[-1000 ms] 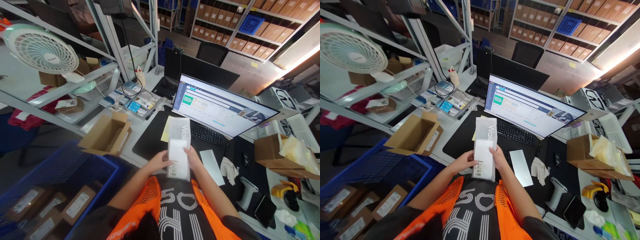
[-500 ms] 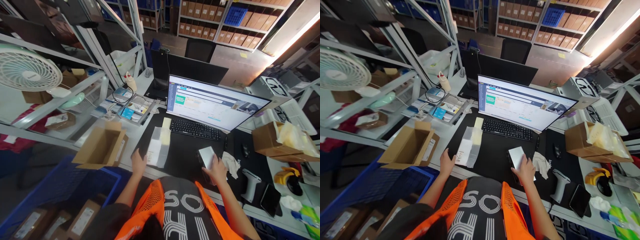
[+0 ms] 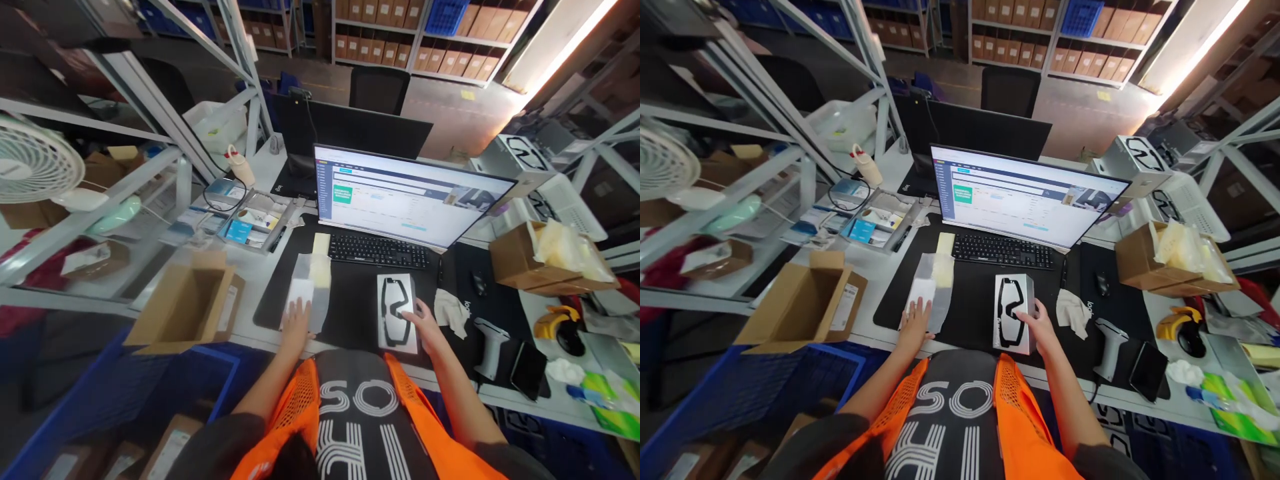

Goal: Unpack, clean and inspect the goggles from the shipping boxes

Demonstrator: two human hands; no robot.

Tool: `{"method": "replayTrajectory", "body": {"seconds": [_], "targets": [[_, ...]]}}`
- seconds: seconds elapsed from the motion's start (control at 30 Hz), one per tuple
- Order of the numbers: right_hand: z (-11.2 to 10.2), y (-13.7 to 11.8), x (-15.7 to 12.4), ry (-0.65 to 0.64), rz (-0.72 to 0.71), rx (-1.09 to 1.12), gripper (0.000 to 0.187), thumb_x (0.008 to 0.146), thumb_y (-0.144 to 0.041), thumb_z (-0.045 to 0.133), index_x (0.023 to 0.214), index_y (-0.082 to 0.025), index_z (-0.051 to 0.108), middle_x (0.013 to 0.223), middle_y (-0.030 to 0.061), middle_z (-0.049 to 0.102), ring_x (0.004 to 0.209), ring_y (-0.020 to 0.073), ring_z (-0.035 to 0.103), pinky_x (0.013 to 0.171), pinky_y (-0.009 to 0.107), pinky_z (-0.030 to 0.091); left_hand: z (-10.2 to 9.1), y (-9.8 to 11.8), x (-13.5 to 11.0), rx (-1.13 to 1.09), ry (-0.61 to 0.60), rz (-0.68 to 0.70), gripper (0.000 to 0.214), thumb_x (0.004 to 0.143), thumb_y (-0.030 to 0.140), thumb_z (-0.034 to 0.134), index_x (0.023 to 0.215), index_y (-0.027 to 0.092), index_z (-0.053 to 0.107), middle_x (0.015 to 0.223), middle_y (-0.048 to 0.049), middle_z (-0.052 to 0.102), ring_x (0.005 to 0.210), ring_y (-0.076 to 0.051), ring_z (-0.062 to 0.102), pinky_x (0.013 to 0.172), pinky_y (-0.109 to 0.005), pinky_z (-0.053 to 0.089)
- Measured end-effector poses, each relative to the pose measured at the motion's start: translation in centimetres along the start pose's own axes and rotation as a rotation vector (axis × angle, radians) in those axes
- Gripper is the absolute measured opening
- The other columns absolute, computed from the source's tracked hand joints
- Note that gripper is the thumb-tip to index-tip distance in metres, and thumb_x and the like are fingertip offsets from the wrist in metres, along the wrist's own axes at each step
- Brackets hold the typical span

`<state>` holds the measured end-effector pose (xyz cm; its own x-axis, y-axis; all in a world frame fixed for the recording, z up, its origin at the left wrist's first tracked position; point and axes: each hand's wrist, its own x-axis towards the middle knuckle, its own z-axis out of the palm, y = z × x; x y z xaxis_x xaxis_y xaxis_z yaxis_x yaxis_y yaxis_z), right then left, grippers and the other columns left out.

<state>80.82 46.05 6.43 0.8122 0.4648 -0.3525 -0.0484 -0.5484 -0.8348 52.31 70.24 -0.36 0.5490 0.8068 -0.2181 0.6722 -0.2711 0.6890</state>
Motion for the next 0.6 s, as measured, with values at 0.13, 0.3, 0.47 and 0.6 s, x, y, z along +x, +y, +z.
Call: {"method": "replayTrajectory", "body": {"seconds": [0.13,0.3,0.47,0.6], "targets": [[0.5,-0.8,-0.1,-0.116,0.100,0.231,0.082,0.076,-0.059,0.062,0.144,-0.017,0.042,0.115,0.0134,0.071,0.095,0.0296,0.072,0.073,0.039,0.060,-1.2,-0.3,0.0,-0.186,0.055,-0.040,0.043,0.089,0.037,0.059,0.126,0.015,0.065,0.148,-0.0183,0.052,0.148,-0.036,0.031,0.124,-0.053,0.014],[0.5,-1.5,-0.4,-0.119,0.161,0.349,0.111,0.060,-0.047,0.082,0.151,-0.017,0.028,0.123,0.0156,0.067,0.108,0.0327,0.068,0.083,0.040,0.060,-3.1,-0.3,1.5,-0.489,0.191,-0.173,0.051,0.100,0.049,0.035,0.139,0.020,0.052,0.133,-0.0144,0.065,0.134,-0.032,0.052,0.104,-0.051,0.050],[0.7,-0.5,-0.6,-0.167,0.213,0.345,0.113,0.057,-0.043,0.084,0.151,-0.018,0.027,0.123,0.0153,0.067,0.109,0.0332,0.068,0.087,0.042,0.060,-2.9,-0.9,1.3,-0.686,0.215,-0.313,0.052,0.103,0.048,0.028,0.135,0.016,0.055,0.116,-0.0169,0.072,0.107,-0.027,0.070,0.092,-0.049,0.057],[0.6,1.0,-0.2,-0.179,0.169,0.239,0.116,0.058,-0.048,0.085,0.153,-0.019,0.025,0.129,0.0159,0.064,0.114,0.0335,0.066,0.091,0.042,0.058,-2.1,-2.0,-0.8,-0.647,0.337,-0.473,0.045,0.100,0.045,0.046,0.129,0.012,0.055,0.105,-0.0130,0.070,0.094,-0.025,0.071,0.087,-0.049,0.058]]}}
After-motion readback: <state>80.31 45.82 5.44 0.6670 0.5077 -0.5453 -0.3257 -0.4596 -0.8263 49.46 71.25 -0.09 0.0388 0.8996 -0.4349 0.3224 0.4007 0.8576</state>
